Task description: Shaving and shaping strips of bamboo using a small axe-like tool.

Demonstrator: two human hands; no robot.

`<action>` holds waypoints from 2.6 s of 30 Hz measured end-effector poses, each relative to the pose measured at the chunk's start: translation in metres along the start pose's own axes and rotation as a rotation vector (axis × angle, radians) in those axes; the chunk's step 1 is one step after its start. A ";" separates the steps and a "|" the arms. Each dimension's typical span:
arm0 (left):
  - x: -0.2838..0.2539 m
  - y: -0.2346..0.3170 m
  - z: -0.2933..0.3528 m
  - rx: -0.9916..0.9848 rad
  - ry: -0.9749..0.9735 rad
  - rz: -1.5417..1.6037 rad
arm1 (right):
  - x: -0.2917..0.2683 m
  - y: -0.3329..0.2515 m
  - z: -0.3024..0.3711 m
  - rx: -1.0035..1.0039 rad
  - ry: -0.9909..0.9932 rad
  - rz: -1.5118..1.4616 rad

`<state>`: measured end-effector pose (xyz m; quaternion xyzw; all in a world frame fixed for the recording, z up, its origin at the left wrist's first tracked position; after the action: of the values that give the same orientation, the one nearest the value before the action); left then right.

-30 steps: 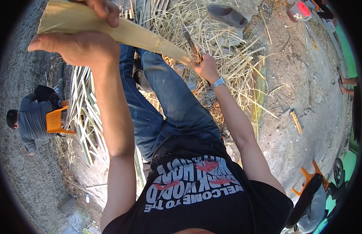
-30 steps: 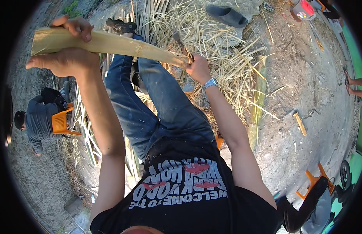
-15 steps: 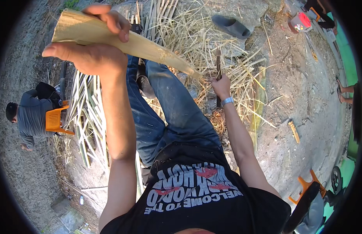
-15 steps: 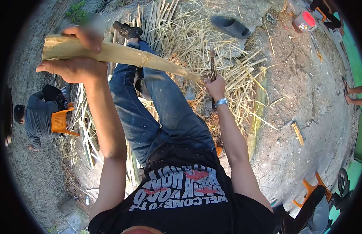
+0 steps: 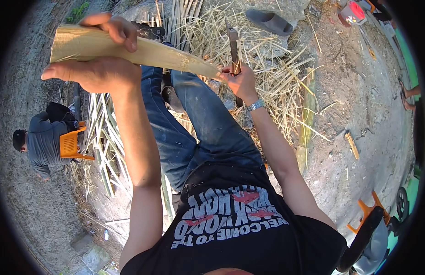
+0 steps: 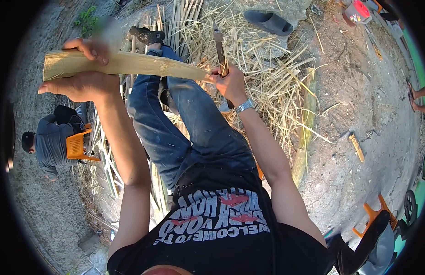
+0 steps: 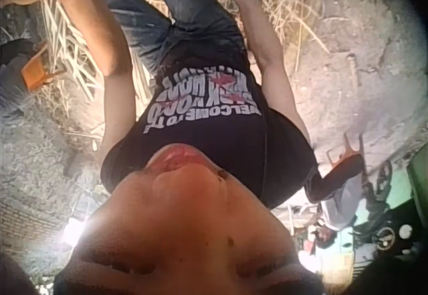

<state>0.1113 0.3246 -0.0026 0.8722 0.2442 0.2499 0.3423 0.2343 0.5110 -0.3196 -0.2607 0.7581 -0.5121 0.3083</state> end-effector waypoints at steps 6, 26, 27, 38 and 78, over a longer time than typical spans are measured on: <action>-0.002 -0.001 0.000 -0.013 -0.019 -0.087 | -0.002 -0.002 -0.006 -0.102 -0.004 0.117; -0.020 0.004 0.005 0.026 -0.035 -0.073 | -0.029 0.109 0.003 0.284 -0.122 0.400; -0.018 0.006 0.006 0.036 -0.063 -0.092 | -0.044 0.128 0.012 0.288 -0.100 0.495; -0.020 0.012 0.006 0.076 0.080 -0.122 | -0.107 0.125 0.088 0.468 0.127 0.206; -0.023 0.005 0.009 0.063 0.082 -0.083 | -0.002 -0.100 0.013 -0.196 0.044 0.060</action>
<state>0.1002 0.3032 -0.0105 0.8607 0.3019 0.2630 0.3145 0.2529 0.4707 -0.2294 -0.2556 0.8185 -0.4316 0.2800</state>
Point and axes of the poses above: each hand's wrist, its own z-axis away from the middle knuckle, its own x-axis out of the palm, y = z × x, the point moved 8 cm from there along -z, towards the middle knuckle, and after that the axes turned 10 degrees about -x, right-handed, at the moved point
